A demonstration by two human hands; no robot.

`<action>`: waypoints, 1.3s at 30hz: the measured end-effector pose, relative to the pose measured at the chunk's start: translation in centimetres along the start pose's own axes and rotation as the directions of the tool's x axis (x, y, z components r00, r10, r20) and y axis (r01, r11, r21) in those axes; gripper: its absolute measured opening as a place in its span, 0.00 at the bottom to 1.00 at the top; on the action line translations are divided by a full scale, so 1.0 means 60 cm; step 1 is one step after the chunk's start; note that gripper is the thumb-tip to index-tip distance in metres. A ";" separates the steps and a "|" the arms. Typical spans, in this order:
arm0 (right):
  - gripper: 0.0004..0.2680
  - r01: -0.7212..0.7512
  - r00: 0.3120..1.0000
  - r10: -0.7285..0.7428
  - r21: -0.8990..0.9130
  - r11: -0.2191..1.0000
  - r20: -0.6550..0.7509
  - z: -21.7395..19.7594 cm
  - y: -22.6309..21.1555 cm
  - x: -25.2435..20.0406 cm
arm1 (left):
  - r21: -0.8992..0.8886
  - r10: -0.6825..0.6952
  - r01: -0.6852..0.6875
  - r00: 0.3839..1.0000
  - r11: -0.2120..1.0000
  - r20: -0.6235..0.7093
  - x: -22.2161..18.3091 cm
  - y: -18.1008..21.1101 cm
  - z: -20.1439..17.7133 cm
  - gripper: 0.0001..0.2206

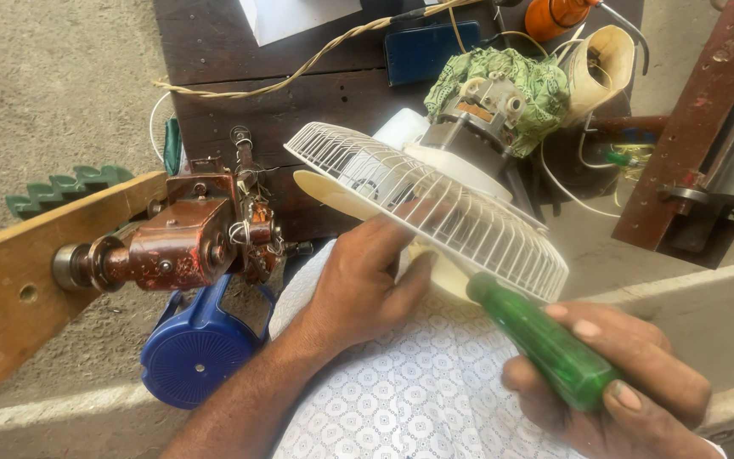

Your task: The person cleans a table fan with a cloth, then uses a screwdriver to adjust the fan motor and housing. The person repeatedly handles a plastic container and wipes the fan blades and cage.

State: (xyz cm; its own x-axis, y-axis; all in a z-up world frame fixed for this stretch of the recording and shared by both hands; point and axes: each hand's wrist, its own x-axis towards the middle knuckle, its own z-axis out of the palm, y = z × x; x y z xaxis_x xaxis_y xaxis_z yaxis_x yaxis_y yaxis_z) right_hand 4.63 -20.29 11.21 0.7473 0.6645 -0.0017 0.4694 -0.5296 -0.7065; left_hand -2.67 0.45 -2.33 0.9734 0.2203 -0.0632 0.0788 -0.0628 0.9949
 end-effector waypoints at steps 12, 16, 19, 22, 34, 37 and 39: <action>0.27 -0.010 0.998 0.004 -0.098 0.995 -0.063 0.039 -0.025 0.020 | -0.180 -0.053 0.096 0.972 0.979 0.227 0.024 -0.008 0.001 0.28; 0.22 -0.013 0.995 -0.003 -0.165 0.986 -0.100 0.033 -0.016 0.020 | -0.175 -0.060 0.105 0.968 0.979 0.242 0.026 -0.014 -0.004 0.29; 0.20 -0.020 0.986 0.010 -0.055 0.998 -0.164 0.010 -0.013 0.011 | -0.172 -0.073 0.122 0.961 0.977 0.267 0.029 -0.015 -0.010 0.28; 0.18 0.008 0.969 -0.008 0.000 1.000 -0.246 0.000 0.001 -0.003 | -0.161 -0.093 0.145 0.951 0.976 0.296 0.032 -0.014 -0.011 0.28; 0.11 0.141 0.880 -0.113 0.028 0.990 -0.462 -0.013 0.081 -0.021 | -0.128 -0.142 0.192 0.935 0.973 0.326 0.035 -0.006 -0.016 0.28; 0.10 0.160 0.858 -0.132 0.014 0.987 -0.496 -0.020 0.098 -0.024 | -0.163 -0.138 0.196 0.940 0.967 0.311 0.035 -0.006 -0.018 0.29; 0.09 0.169 0.844 -0.140 0.009 0.986 -0.518 -0.028 0.110 -0.026 | -0.188 -0.122 0.186 0.944 0.964 0.305 0.032 -0.007 -0.019 0.28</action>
State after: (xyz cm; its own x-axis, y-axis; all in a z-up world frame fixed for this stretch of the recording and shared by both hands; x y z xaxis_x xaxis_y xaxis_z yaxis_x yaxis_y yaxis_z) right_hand 7.35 -25.69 7.72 0.8084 0.3621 0.4642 0.5849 -0.4050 -0.7027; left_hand -1.08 1.99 -2.78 0.9753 -0.0816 -0.2051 0.2161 0.1636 0.9626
